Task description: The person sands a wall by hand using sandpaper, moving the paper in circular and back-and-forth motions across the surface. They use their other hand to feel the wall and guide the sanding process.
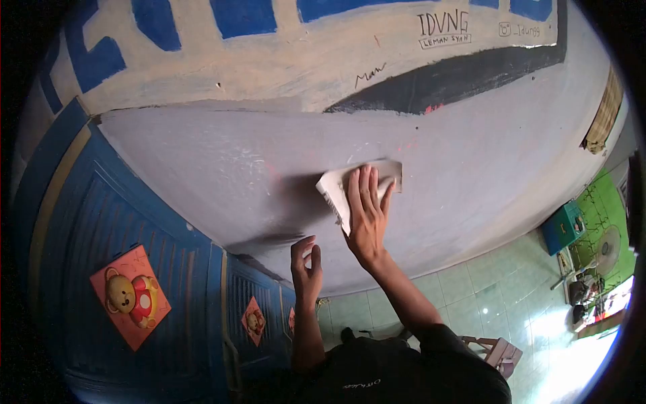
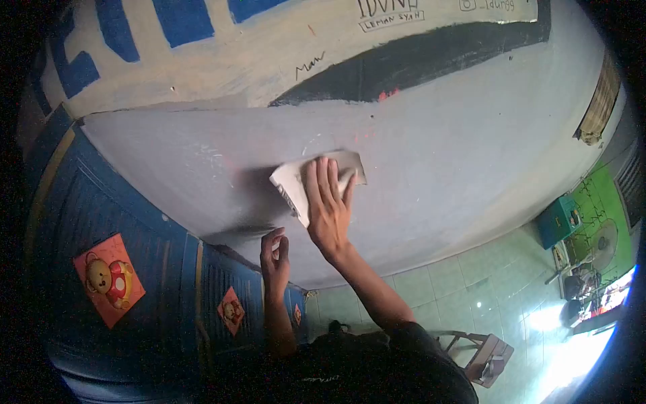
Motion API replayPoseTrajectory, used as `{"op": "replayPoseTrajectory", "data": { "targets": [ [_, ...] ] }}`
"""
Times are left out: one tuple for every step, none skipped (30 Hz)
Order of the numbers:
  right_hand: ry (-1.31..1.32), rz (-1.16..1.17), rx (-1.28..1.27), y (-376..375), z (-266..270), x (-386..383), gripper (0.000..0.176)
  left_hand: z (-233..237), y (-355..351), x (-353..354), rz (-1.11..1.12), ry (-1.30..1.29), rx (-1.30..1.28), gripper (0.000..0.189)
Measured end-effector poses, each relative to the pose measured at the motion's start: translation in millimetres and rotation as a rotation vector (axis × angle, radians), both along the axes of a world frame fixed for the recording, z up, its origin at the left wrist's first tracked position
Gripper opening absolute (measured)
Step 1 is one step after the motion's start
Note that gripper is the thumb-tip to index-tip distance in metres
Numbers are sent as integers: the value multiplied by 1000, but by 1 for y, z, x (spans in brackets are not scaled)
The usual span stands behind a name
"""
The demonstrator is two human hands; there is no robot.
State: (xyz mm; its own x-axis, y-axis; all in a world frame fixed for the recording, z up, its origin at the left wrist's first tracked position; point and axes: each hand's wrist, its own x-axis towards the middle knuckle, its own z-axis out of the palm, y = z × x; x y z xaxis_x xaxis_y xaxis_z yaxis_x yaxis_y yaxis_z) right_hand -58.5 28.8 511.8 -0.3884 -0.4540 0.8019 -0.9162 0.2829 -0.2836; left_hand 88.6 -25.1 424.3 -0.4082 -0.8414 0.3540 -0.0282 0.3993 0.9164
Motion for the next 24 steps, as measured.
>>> {"op": "replayPoseTrajectory", "data": {
  "targets": [
    [-7,66,-122,-5,16,2,61,1,-1,0,-7,-9,5,22],
    [23,35,-119,-7,35,-1,61,1,-2,-1,5,-33,5,22],
    [50,0,-115,-7,60,-3,61,1,-3,-2,14,-60,5,22],
    [46,20,-177,-7,82,-4,61,-10,-8,-4,-4,-6,-19,22],
    [39,39,-239,-10,93,-4,61,-9,-10,-4,-24,-26,-14,22],
    [47,39,-257,-16,87,-7,59,-7,-11,-5,-8,-36,12,23],
    [91,22,-245,-17,76,-11,57,-5,-11,-5,13,-40,36,23],
    [62,29,-205,-15,58,-10,56,-3,-10,-6,42,-76,17,24],
    [35,40,-164,-12,34,-6,55,-3,-11,-6,35,-82,20,24],
    [9,57,-140,-11,0,-1,54,-3,-12,-4,6,-68,43,25],
    [-40,84,-98,-8,-38,4,53,-3,-12,-1,-24,-57,66,26],
    [-67,79,-18,-3,-80,7,54,1,-12,-2,-33,-62,95,27],
    [-109,89,0,2,-124,9,55,-1,-13,-2,-40,-74,98,27],
    [-152,100,17,8,-165,11,57,-3,-13,-2,-28,-43,72,27],
    [-176,99,44,14,-197,9,61,-4,-14,-3,-16,-10,42,27],
    [-185,78,88,18,-210,6,62,-1,-14,-4,-8,-26,55,28],
    [-194,60,134,20,-216,4,62,0,-17,-6,-14,-31,51,28],
    [-204,56,134,17,-209,3,62,-1,-19,-7,-8,-46,46,28],
    [-246,76,71,12,-189,5,61,-2,-19,-5,-5,-68,46,29],
    [-285,92,4,7,-167,4,61,-4,-20,-3,-15,-82,49,29],
    [-276,90,-23,5,-145,3,60,-5,-23,-4,-11,-86,49,29],
    [-263,83,-70,3,-120,2,60,-7,-24,-5,-5,-89,50,28],
    [-250,80,-115,2,-105,0,59,-8,-24,-5,6,-91,51,28],
    [-236,71,-134,1,-105,-1,58,-3,-20,-6,29,-117,45,28]
  ]
}}
